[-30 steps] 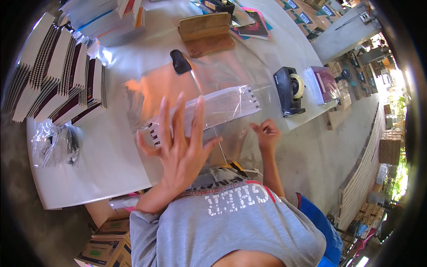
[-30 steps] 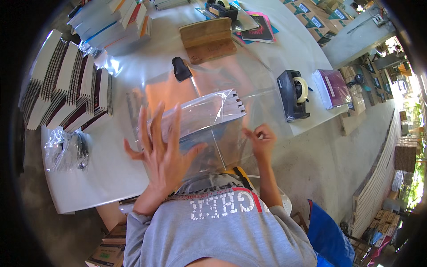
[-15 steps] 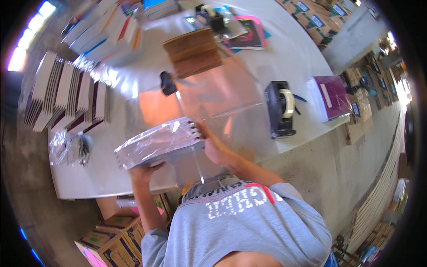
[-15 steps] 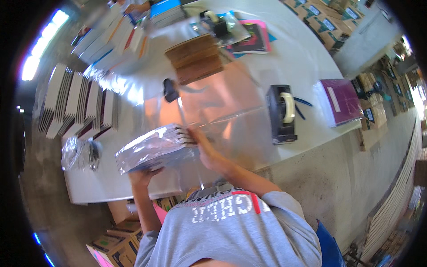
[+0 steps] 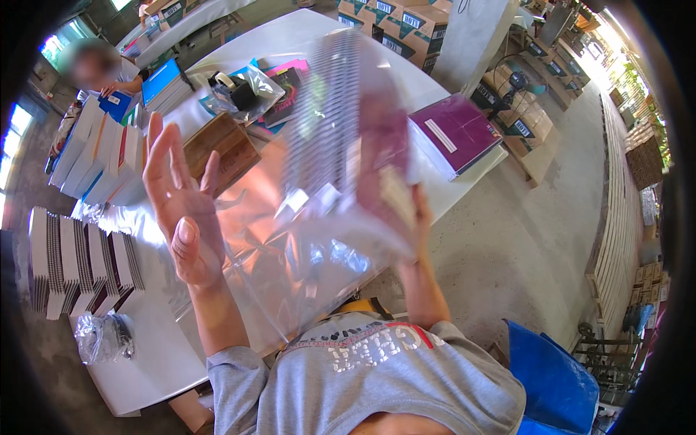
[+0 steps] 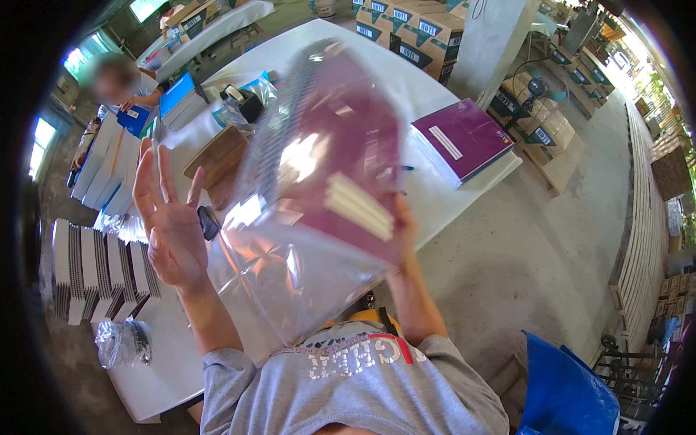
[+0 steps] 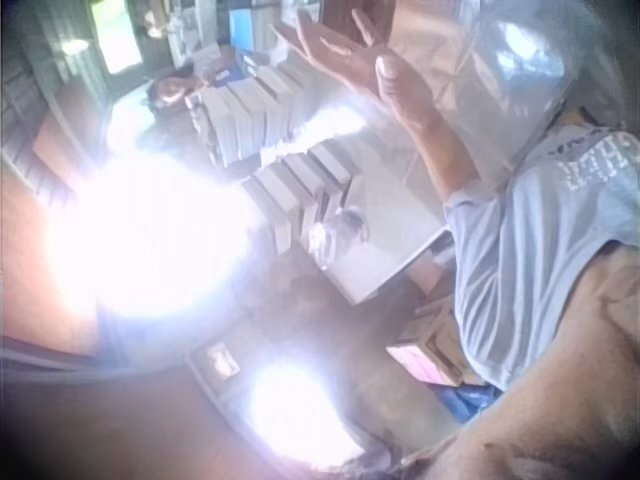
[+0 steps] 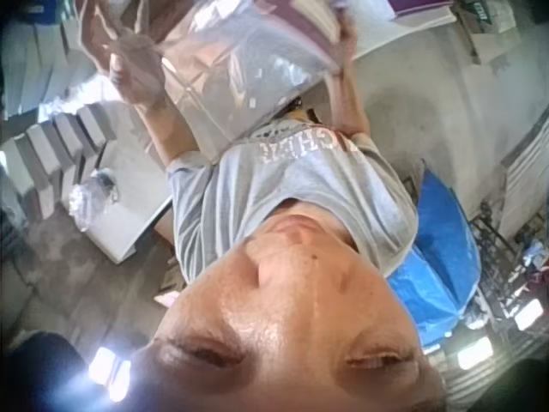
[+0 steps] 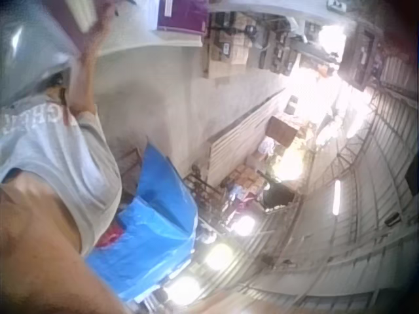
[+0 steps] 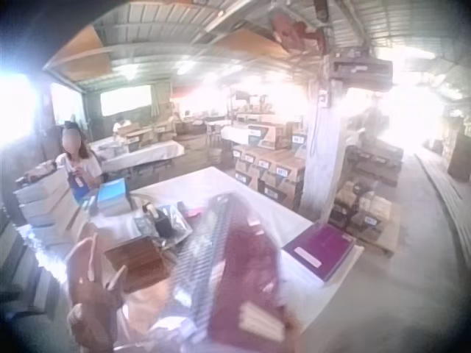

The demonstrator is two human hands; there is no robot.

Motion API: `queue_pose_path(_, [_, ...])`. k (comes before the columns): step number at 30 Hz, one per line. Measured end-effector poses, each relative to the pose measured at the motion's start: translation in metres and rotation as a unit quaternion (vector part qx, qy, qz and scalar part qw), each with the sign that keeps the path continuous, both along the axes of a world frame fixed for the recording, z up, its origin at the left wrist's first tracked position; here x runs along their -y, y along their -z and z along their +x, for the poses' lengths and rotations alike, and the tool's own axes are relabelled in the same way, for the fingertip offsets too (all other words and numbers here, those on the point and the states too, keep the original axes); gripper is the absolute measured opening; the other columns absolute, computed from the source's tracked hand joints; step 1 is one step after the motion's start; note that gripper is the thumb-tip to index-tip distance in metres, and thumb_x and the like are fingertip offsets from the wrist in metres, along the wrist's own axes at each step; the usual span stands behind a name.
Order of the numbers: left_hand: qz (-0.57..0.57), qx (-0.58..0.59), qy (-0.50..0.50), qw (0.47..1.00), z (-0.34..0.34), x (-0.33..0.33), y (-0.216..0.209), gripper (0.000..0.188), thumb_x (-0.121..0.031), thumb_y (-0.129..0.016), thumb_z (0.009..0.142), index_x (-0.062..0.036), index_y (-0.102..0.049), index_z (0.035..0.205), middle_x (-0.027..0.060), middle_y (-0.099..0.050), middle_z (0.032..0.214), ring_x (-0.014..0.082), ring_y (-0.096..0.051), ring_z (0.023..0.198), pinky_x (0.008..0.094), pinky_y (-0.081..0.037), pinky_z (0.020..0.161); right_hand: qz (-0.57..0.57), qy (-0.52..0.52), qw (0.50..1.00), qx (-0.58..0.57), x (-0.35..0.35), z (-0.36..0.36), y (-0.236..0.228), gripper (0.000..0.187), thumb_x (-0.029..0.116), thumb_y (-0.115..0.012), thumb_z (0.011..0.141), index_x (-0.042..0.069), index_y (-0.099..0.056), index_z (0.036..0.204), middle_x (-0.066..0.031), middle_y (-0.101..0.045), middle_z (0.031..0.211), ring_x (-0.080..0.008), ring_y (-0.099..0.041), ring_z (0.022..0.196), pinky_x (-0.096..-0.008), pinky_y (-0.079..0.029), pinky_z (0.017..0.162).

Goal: The person repeatedly places spiral-bound notebooks into clear plastic sleeves, folds the sleeve edges, and stacks the wrapped notebooks on the table. The person handles both blue and purple notebooks, using hands to manipulate the plastic sleeves and align the items.

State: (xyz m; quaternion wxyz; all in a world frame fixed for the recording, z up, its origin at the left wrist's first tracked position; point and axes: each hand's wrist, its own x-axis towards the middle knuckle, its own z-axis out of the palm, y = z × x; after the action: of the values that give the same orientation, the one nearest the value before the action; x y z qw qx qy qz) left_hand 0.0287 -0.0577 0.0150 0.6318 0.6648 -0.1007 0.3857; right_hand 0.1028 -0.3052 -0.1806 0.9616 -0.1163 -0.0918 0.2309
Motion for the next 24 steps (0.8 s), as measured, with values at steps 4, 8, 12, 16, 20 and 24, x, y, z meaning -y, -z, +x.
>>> queue_pose_path(4, [0.095,-0.136,-0.047,0.985,-0.026,-0.03,0.027,0.073,-0.047,-0.07,0.069,-0.008,-0.048,0.127,0.0167,-0.02,0.147,0.0359,-0.016,0.138,0.0577,-0.019,0.106,-0.117,0.238,0.963,0.053,0.071,0.061,-0.054,0.047,0.032,-0.042,0.095,0.0,-0.041,0.129,-0.0164,-0.057,0.116,-0.0274,-0.061,0.097,-0.038,-0.052,0.083])
queue_pose_path(8, [0.147,-0.295,-0.114,0.937,-0.069,-0.071,0.055,0.063,-0.033,-0.074,0.072,-0.0086,-0.05,0.124,0.0132,-0.025,0.146,0.035,-0.027,0.134,0.0568,-0.028,0.102,-0.281,0.418,0.858,0.103,0.169,0.14,-0.007,0.051,0.019,-0.057,0.088,0.003,-0.038,0.132,-0.0164,-0.051,0.124,-0.026,-0.057,0.105,-0.0379,-0.052,0.081])
queue_pose_path(12, [0.243,-0.398,-0.25,0.849,-0.112,-0.115,0.071,0.061,-0.032,-0.072,0.075,-0.0106,-0.048,0.127,0.0114,-0.021,0.147,0.0334,-0.038,0.126,0.0531,-0.036,0.098,-0.385,0.452,0.801,0.074,0.185,0.183,0.002,0.067,0.01,-0.069,0.078,0.006,-0.033,0.134,-0.0138,-0.052,0.12,-0.0269,-0.058,0.102,-0.0393,-0.052,0.082])
queue_pose_path(16, [0.307,-0.471,-0.321,0.762,-0.153,-0.136,0.104,0.062,-0.03,-0.07,0.077,-0.0115,-0.045,0.13,0.0115,-0.015,0.149,0.0337,-0.034,0.128,0.0484,-0.035,0.101,-0.482,0.396,0.781,-0.024,0.192,0.205,0.017,0.079,0.009,-0.073,0.073,0.011,-0.029,0.138,-0.0133,-0.052,0.121,-0.0281,-0.058,0.102,-0.041,-0.052,0.083])
queue_pose_path(20, [0.328,-0.463,-0.335,0.752,-0.194,-0.133,0.131,0.063,-0.018,-0.071,0.075,-0.011,-0.043,0.131,0.0119,-0.011,0.149,0.038,-0.041,0.122,0.0443,-0.039,0.099,-0.477,0.438,0.762,-0.012,0.186,0.22,0.036,0.075,0.008,-0.073,0.072,0.01,-0.033,0.135,-0.0129,-0.053,0.12,-0.0279,-0.058,0.101,-0.0402,-0.053,0.08])
queue_pose_path(24, [0.287,-0.452,-0.332,0.777,-0.224,-0.141,0.152,0.063,-0.016,-0.072,0.073,-0.013,-0.044,0.13,0.0137,-0.009,0.15,0.0413,-0.038,0.125,0.0461,-0.039,0.099,-0.577,0.364,0.728,-0.066,0.249,0.255,0.048,0.089,0.038,-0.075,0.069,0.007,-0.029,0.139,-0.0176,-0.046,0.129,-0.0343,-0.052,0.109,-0.0516,-0.043,0.093])
